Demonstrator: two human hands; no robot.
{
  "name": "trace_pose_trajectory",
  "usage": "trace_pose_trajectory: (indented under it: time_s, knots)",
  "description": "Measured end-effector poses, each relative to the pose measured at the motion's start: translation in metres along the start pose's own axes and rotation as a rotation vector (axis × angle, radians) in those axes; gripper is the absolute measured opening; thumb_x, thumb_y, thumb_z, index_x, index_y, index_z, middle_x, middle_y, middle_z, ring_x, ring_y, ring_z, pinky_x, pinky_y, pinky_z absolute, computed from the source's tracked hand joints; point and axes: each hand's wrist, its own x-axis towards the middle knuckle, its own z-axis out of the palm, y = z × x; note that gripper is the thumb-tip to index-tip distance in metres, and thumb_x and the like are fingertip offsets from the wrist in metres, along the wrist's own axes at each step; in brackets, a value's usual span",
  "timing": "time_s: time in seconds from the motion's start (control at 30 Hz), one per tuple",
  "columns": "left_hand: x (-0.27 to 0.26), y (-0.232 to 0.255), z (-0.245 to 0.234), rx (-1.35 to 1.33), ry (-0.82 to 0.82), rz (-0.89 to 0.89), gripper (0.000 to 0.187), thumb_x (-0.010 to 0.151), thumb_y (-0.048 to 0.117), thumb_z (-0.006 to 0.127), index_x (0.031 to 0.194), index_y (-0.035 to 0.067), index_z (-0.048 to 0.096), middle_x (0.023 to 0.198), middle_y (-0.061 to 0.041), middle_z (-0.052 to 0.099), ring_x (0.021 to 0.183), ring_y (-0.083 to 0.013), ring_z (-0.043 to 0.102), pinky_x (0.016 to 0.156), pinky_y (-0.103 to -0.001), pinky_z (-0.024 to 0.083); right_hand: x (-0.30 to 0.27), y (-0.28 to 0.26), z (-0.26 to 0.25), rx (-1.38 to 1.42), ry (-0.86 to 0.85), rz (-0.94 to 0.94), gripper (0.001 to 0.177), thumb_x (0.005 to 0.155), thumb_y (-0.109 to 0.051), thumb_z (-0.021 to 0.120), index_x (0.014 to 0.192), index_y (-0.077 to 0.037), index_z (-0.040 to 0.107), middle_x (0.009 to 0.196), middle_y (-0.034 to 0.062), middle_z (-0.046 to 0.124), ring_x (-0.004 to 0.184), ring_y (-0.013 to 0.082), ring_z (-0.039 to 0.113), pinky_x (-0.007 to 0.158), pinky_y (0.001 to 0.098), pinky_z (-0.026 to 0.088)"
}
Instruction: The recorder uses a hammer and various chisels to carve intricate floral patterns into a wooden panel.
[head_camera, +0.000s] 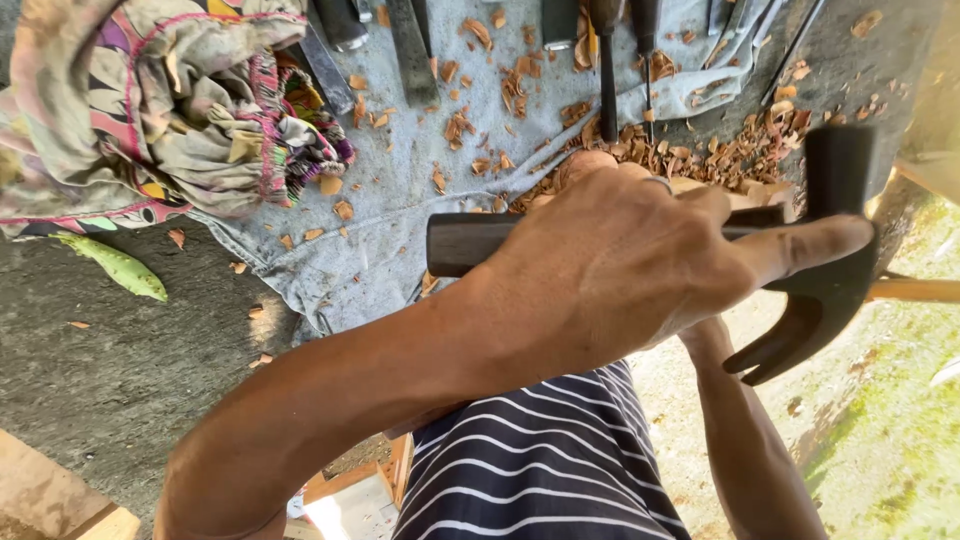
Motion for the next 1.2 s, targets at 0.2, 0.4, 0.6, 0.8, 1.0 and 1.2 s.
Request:
trace_pose_trajectory:
  time_s: [0.2,0.4,0.6,0.8,1.0,1.2]
  knots:
    - [0.003,0.004,0.037,0.028,0.157,-0.003,0.058,0.108,0.016,0.06,0.16,0.029,0.039,0.087,-0.01,0.066,0.057,-0.0127,0.059,0.06,-0.04,0.059,0.006,-0.021,0.011,0.273,-0.006,-0.022,0.03,0.094,-0.004,0.071,0.121,-0.001,0.057,0.117,0.0167,0.069,0.104,0.028,0.071,0.088,0.0415,0.059]
    - [-0.022,0.01,0.021,0.148,0.061,-0.095,0.068,0.092,0.031,0.069,0.155,0.032,0.042,0.086,-0.006,0.069,0.066,-0.0174,0.063,0.072,-0.046,0.058,0.007,-0.041,0.018,0.566,-0.058,-0.035,0.022,0.101,-0.003,0.066,0.12,-0.002,0.056,0.116,0.0181,0.07,0.102,0.0291,0.073,0.087,0.0417,0.062]
    - [-0.1,0.035,0.009,0.025,0.244,-0.472,0.063,0.097,0.017,0.071,0.153,0.032,0.049,0.103,-0.006,0.077,0.051,-0.0101,0.062,0.046,-0.027,0.052,0.006,-0.043,-0.007,0.888,-0.117,-0.007,0.013,0.107,-0.001,0.062,0.119,-0.003,0.056,0.115,0.0195,0.072,0.1,0.0302,0.076,0.087,0.0419,0.064]
    - [-0.221,0.051,0.072,0.118,0.705,-1.032,0.067,0.091,0.004,0.077,0.153,0.016,0.052,0.116,-0.015,0.072,0.08,-0.015,0.066,0.059,-0.028,0.056,0.033,0.0,-0.091,0.672,-0.166,-0.021,0.013,0.108,0.002,0.06,0.12,-0.003,0.057,0.112,0.021,0.071,0.1,0.0285,0.076,0.086,0.04,0.065]
    - [-0.272,0.04,0.111,0.268,0.841,-1.182,0.069,0.091,-0.004,0.075,0.154,-0.004,0.048,0.14,-0.026,0.06,0.117,-0.0253,0.065,0.089,-0.032,0.06,0.05,-0.002,-0.101,0.067,-0.289,-0.119,0.021,0.099,0.007,0.062,0.116,-0.002,0.052,0.107,0.0196,0.067,0.086,0.0213,0.07,0.069,0.0303,0.06]
    - [-0.303,0.033,0.128,0.202,0.948,-1.349,0.069,0.096,0.001,0.078,0.158,-0.006,0.049,0.124,-0.021,0.069,0.103,-0.018,0.066,0.089,-0.029,0.057,0.041,0.04,-0.108,0.057,-0.332,-0.108,0.026,0.094,0.009,0.059,0.115,-0.003,0.048,0.105,0.0201,0.065,0.088,0.0211,0.067,0.074,0.0297,0.058]
